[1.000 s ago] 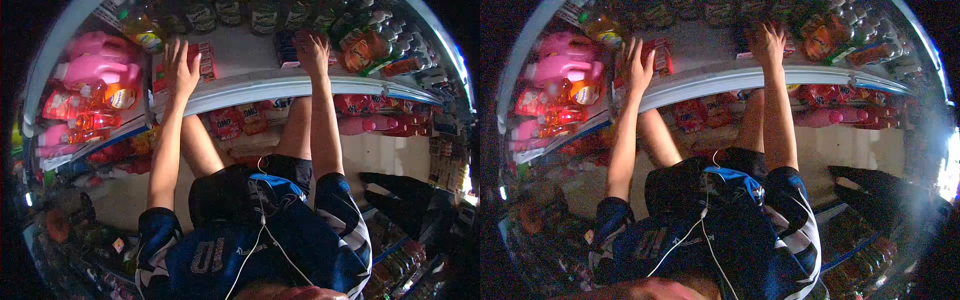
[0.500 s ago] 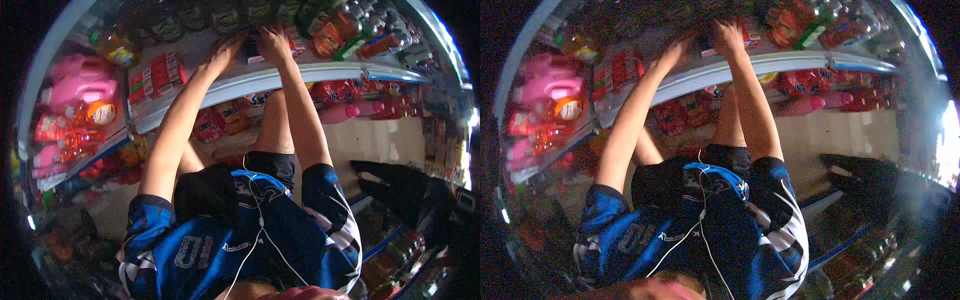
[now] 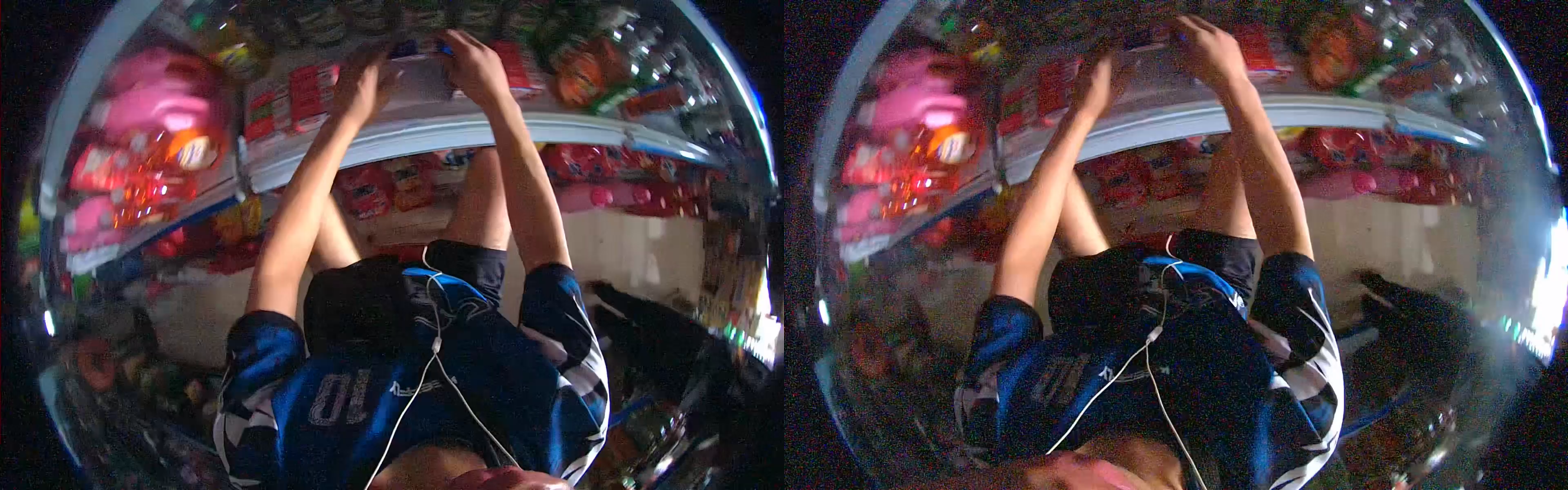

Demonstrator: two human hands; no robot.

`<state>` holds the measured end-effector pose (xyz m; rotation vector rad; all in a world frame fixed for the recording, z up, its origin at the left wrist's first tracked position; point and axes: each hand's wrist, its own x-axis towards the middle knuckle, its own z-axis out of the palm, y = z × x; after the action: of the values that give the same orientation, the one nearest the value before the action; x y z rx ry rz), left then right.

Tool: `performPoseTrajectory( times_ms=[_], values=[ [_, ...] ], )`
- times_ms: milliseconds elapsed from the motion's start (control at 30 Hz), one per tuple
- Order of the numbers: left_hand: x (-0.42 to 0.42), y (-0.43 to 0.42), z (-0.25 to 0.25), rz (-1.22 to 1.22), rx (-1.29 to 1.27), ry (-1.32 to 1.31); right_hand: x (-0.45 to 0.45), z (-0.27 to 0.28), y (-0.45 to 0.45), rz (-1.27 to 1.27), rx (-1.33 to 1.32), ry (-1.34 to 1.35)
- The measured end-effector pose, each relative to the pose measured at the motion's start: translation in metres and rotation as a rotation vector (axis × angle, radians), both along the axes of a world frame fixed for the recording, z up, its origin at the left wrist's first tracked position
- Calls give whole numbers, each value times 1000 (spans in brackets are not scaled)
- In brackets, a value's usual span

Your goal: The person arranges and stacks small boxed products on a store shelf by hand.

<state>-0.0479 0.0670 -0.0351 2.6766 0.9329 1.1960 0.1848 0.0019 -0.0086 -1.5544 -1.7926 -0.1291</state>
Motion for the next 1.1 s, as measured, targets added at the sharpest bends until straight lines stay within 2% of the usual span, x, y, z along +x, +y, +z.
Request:
performPoseTrajectory(
  times_ms=[33,133,233,300,333,400,467,500,567,633,700,833,967,1100],
  values=[
    [-14,-4,7,-1,80,-50,-18,17,-15,40,-59,51],
    [-40,-11,6,22,-89,-100,-44,17,-29,145,-128,233],
    [-59,-19,5,30,1,28,-61,2,-28,203,-111,289],
    [-65,-19,1,53,-12,259,-63,0,-30,200,-170,273],
    [-66,-24,-4,92,-92,251,-64,-1,-30,216,-211,260],
    [-71,-32,-2,102,-39,174,-60,-8,-27,236,-255,238],
    [-73,-40,1,120,29,14,-53,-26,-19,222,-372,414],
    [-76,-40,1,144,65,-67,-53,-26,-22,221,-381,413],
    [-88,-40,0,249,93,-44,-53,-22,-21,276,-398,357],
    [-96,-35,-12,256,71,-74,-58,-5,-27,347,-408,403],
    [-100,-38,-19,262,43,-109,-63,-8,-28,306,-394,394],
    [-98,-39,-19,284,48,-58,-64,-18,-23,256,-233,282],
    [-99,-45,-19,289,61,26,-60,-24,-22,205,-320,302],
    [-97,-44,-22,295,61,16,-59,-22,-23,281,-319,325]
  ],
)
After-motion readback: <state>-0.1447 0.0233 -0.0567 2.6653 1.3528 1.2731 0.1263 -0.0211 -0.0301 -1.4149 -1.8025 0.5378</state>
